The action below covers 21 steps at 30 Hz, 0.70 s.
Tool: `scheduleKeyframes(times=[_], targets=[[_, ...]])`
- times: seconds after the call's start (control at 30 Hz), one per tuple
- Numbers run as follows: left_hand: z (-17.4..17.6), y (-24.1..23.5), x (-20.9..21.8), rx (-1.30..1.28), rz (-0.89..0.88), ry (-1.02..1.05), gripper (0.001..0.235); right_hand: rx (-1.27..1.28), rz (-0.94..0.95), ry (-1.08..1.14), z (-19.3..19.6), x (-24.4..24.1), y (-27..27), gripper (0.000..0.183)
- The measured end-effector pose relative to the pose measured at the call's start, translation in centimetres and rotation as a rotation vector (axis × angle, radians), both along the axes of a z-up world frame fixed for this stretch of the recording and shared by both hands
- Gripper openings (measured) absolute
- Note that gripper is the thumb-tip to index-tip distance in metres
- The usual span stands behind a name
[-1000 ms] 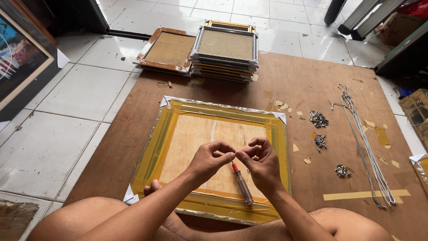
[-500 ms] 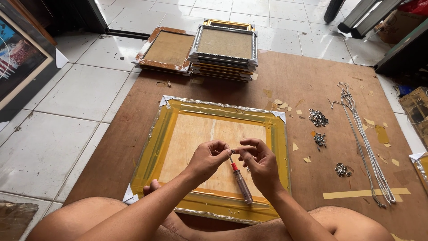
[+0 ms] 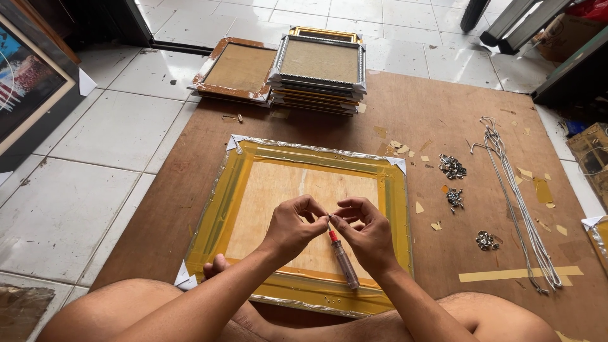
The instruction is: The person sits on the floor and assembles hanging hardware onto the back of a picture frame. They attach small metal brackets to the frame using a screwdriver and then position a wire across the back. The person handles multiple frames, moving them aside and bringing new ones into view.
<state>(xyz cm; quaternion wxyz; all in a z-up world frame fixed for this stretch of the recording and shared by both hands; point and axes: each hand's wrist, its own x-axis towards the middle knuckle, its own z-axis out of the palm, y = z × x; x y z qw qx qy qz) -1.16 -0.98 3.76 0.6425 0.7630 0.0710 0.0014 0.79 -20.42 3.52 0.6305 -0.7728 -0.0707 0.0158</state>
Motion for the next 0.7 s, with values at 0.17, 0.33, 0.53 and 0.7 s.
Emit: scheduleKeyframes(times=[0.17, 0.33, 0.53, 0.7], targets=[[0.6, -0.1, -0.2, 0.007, 0.022, -0.046, 0.016, 0.005, 0.042, 0.049, 0.0, 0.0, 0.2, 0.023], [1.0, -0.2, -0.7, 0.011, 0.026, -0.111, 0.027, 0.026, 0.117, 0.112, -1.0, 0.3, 0.2, 0.020], [2.2, -0.3, -1.2, 0.087, 0.053, -0.124, 0.029, -0.011, 0.140, 0.180, 0.3, -0.3, 0.8, 0.019], [1.0, -0.6, -1.5, 0.250, 0.058, -0.144, 0.029, -0.111, 0.129, 0.190, -0.3, -0.7, 1.1, 0.018]])
